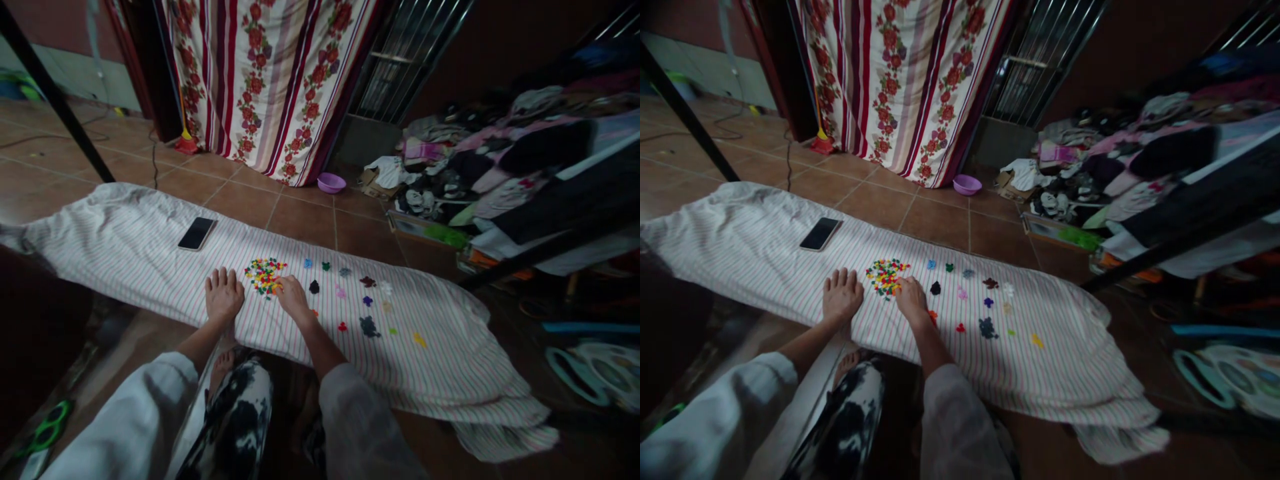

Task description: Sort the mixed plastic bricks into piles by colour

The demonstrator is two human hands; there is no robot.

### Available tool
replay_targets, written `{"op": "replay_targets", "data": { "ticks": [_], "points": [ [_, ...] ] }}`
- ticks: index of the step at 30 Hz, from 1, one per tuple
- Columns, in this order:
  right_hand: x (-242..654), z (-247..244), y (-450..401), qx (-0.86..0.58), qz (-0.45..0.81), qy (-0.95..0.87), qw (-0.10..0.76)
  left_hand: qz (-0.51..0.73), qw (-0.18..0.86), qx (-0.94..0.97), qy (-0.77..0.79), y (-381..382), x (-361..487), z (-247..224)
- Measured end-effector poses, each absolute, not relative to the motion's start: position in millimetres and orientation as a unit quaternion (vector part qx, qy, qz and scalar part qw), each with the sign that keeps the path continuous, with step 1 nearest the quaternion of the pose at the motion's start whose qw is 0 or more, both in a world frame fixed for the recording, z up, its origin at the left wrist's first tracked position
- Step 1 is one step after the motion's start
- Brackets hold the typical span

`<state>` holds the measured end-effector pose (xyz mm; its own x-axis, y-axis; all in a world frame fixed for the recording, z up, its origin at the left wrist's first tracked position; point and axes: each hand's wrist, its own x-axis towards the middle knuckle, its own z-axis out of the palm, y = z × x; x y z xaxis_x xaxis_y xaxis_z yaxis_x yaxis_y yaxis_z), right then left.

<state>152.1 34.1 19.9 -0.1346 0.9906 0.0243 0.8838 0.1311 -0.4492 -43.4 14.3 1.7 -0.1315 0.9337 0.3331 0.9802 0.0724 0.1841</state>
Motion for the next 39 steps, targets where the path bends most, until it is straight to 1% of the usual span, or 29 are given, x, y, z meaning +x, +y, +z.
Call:
{"op": "replay_targets", "data": {
  "ticks": [10, 16, 24, 32, 39],
  "points": [
    [148, 34, 34, -0.662, 0.16, -0.725, 0.102, -0.186, 0.069, -0.653, -0.731, 16, -44, -2],
    [142, 40, 29, -0.651, 0.126, -0.738, 0.123, -0.185, 0.066, -0.654, -0.731, 18, -44, -5],
    [129, 42, 34, -0.67, 0.091, -0.733, 0.073, -0.193, 0.061, -0.654, -0.729, 17, -44, -4],
    [132, 42, 36, -0.666, 0.094, -0.738, 0.062, -0.19, 0.07, -0.653, -0.73, 17, -43, -2],
    [128, 45, 35, -0.643, 0.083, -0.761, 0.031, -0.207, 0.064, -0.653, -0.726, 16, -43, -2]
  ]
}}
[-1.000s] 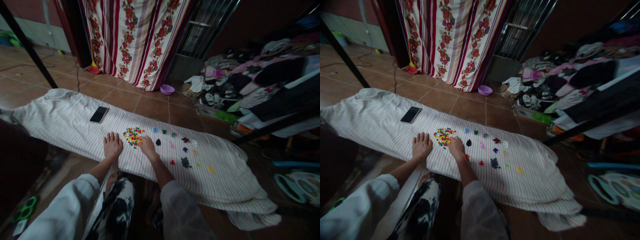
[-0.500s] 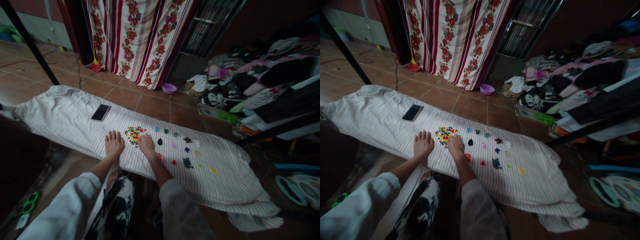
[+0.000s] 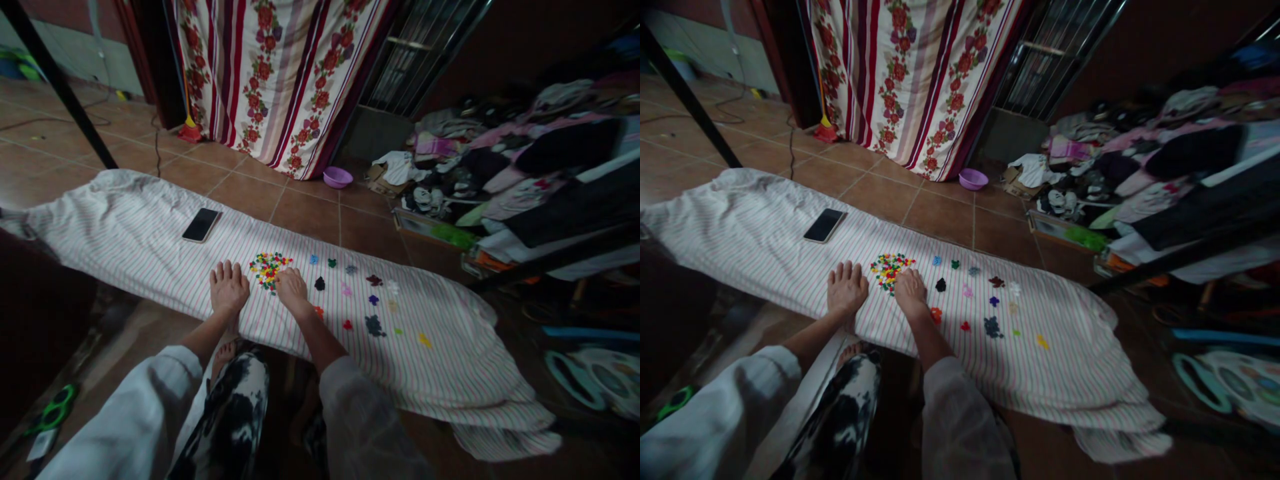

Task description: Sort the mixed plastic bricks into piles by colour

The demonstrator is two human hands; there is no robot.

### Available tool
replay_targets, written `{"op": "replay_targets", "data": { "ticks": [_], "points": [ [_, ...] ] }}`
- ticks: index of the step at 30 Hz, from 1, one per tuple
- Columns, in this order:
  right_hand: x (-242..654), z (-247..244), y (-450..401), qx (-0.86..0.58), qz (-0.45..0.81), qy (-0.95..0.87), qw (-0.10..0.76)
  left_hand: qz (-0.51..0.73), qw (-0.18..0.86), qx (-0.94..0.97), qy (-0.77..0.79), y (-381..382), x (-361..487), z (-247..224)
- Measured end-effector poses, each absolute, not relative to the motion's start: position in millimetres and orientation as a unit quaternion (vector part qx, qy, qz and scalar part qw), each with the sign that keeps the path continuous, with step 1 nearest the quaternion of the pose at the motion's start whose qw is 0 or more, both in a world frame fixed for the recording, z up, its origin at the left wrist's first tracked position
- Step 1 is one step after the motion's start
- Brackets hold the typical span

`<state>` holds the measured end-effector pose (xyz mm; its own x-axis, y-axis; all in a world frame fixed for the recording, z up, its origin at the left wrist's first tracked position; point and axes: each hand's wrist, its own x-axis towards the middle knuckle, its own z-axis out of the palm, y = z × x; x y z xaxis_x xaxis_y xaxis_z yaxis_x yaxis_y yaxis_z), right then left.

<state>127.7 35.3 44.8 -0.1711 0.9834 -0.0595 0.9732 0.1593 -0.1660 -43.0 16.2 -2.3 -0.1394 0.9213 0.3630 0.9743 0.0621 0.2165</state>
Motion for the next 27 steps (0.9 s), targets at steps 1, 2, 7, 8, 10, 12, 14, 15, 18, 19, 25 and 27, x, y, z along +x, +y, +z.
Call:
{"op": "replay_targets", "data": {
  "ticks": [1, 2, 7, 8, 10, 12, 14, 15, 18, 19, 25, 27],
  "points": [
    [127, 44, 36, -0.644, 0.082, -0.76, 0.028, -0.207, 0.063, -0.653, -0.726, 16, -43, -2],
    [127, 44, 37, -0.645, 0.081, -0.759, 0.026, -0.205, 0.063, -0.654, -0.725, 16, -43, -2],
    [125, 42, 39, -0.646, 0.082, -0.758, 0.036, -0.193, 0.067, -0.652, -0.73, 16, -43, -1],
    [125, 42, 39, -0.648, 0.084, -0.756, 0.038, -0.192, 0.065, -0.652, -0.731, 16, -43, -1],
    [124, 43, 39, -0.653, 0.087, -0.751, 0.046, -0.19, 0.057, -0.651, -0.733, 16, -42, 0],
    [124, 44, 38, -0.657, 0.09, -0.746, 0.062, -0.19, 0.051, -0.649, -0.735, 16, -42, 0],
    [126, 45, 36, -0.66, 0.092, -0.74, 0.087, -0.192, 0.051, -0.65, -0.734, 16, -42, 0],
    [127, 45, 35, -0.663, 0.091, -0.736, 0.1, -0.194, 0.052, -0.65, -0.733, 16, -42, 0],
    [132, 45, 32, -0.675, 0.086, -0.721, 0.129, -0.197, 0.053, -0.651, -0.731, 15, -43, 0],
    [134, 45, 31, -0.678, 0.086, -0.718, 0.135, -0.196, 0.054, -0.652, -0.731, 15, -43, 0],
    [147, 48, 19, -0.692, 0.107, -0.696, 0.155, -0.187, 0.06, -0.655, -0.73, 14, -43, 2],
    [151, 50, 14, -0.696, 0.12, -0.688, 0.165, -0.181, 0.058, -0.654, -0.732, 13, -42, 3]
  ]
}}
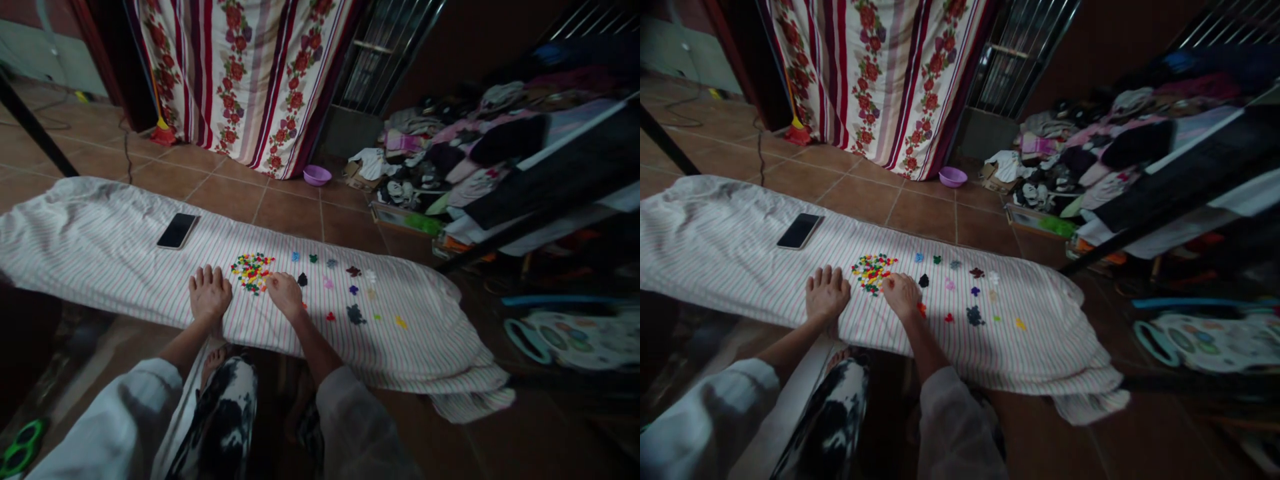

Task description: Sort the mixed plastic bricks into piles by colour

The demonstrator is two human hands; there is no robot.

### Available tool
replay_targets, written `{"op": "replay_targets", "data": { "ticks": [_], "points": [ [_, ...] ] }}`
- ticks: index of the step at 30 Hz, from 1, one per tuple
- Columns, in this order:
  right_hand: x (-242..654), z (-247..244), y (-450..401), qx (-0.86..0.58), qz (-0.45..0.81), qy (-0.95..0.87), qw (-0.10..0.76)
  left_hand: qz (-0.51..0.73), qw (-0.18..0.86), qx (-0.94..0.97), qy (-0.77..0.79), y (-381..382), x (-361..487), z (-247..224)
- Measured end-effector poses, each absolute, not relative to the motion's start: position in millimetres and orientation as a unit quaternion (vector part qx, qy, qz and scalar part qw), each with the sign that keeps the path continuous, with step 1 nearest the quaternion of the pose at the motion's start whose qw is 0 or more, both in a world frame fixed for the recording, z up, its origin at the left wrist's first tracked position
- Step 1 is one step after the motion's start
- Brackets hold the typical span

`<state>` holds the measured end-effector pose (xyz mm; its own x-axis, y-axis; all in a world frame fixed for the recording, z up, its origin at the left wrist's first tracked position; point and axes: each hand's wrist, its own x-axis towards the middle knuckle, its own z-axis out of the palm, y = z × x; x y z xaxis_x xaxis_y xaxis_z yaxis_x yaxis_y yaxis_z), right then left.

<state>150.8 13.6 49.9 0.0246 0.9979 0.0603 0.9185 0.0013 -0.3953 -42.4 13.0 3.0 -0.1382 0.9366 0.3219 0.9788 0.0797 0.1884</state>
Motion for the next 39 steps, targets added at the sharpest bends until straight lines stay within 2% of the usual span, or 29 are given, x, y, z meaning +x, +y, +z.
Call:
{"op": "replay_targets", "data": {
  "ticks": [5, 10, 14, 23, 39],
  "points": [
    [165, 47, 3, -0.704, 0.165, -0.655, 0.218, -0.175, 0.057, -0.657, -0.731, 11, -42, 8],
    [191, 33, -5, -0.701, 0.211, -0.598, 0.326, -0.18, 0.034, -0.66, -0.729, 8, -42, 13],
    [225, 23, -14, -0.7, 0.21, -0.553, 0.401, -0.178, 0.043, -0.662, -0.727, 8, -41, 14],
    [297, 13, -35, -0.703, 0.232, -0.437, 0.511, -0.161, 0.059, -0.663, -0.729, 7, -41, 14],
    [345, 6, -51, -0.722, 0.166, -0.425, 0.52, -0.143, 0.06, -0.666, -0.73, 7, -40, 19]
  ]
}}
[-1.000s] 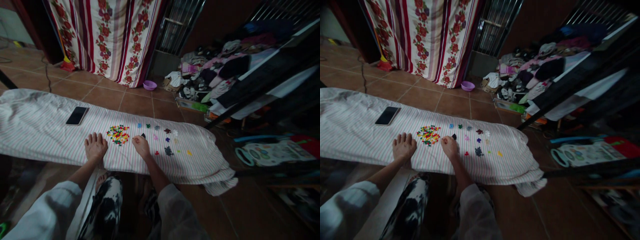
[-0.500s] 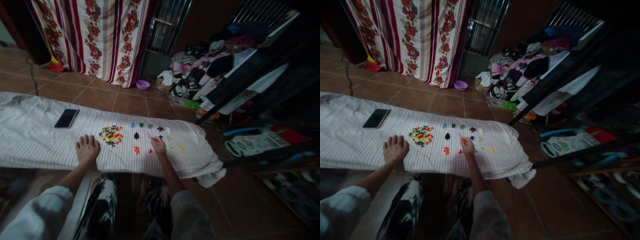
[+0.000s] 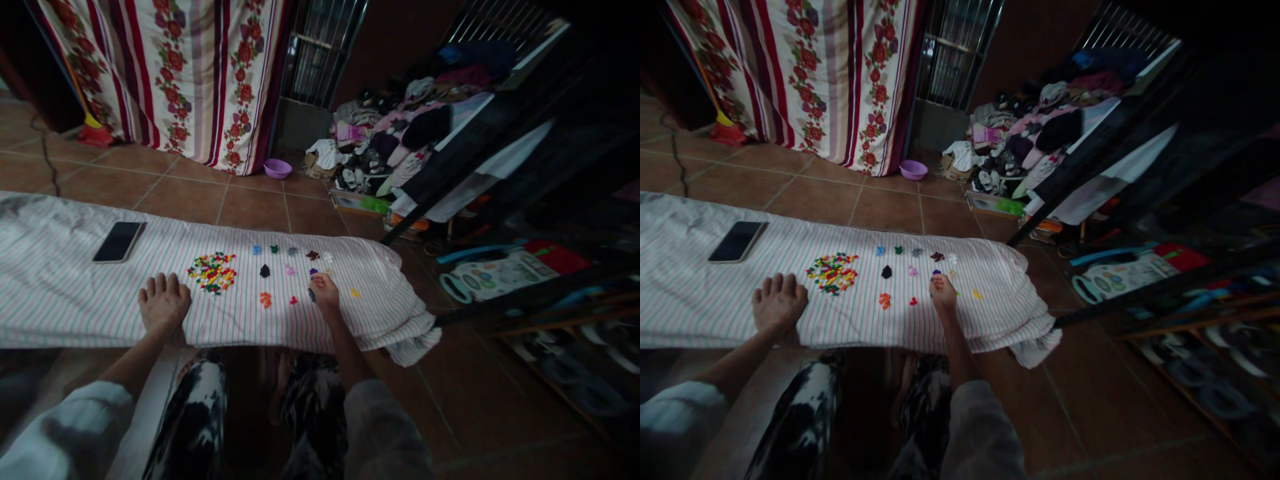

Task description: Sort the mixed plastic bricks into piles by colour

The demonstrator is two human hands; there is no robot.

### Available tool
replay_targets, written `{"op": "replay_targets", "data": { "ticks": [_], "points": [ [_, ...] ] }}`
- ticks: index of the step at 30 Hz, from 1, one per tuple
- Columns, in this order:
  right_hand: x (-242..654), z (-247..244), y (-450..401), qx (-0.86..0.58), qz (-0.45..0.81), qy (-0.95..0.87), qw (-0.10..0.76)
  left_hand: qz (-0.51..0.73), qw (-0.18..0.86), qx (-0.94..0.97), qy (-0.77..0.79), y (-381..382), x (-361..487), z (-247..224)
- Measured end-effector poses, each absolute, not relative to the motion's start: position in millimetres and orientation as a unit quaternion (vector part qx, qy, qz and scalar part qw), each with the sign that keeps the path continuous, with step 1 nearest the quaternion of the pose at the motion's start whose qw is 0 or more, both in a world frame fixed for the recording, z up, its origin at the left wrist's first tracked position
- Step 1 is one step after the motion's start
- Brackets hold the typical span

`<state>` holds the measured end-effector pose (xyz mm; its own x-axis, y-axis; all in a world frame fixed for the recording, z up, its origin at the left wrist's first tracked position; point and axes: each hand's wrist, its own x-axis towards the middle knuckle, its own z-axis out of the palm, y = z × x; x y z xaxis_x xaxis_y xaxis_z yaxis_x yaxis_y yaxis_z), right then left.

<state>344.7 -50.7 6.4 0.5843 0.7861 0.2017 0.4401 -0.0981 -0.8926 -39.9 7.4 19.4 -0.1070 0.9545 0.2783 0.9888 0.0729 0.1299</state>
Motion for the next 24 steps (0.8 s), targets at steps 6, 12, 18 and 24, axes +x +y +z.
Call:
{"op": "replay_targets", "data": {
  "ticks": [6, 12, 18, 24],
  "points": [
    [368, 13, -77, -0.799, 0.08, -0.453, 0.386, -0.154, 0.059, -0.667, -0.727, 5, -40, 20],
    [376, 4, -96, -0.814, 0.017, -0.502, 0.291, -0.144, 0.053, -0.667, -0.729, 4, -39, 24],
    [374, -9, -98, -0.802, 0.003, -0.518, 0.298, -0.158, 0.051, -0.667, -0.727, 4, -38, 24],
    [373, -14, -99, -0.762, -0.004, -0.553, 0.336, -0.166, 0.051, -0.671, -0.721, 5, -41, 21]
  ]
}}
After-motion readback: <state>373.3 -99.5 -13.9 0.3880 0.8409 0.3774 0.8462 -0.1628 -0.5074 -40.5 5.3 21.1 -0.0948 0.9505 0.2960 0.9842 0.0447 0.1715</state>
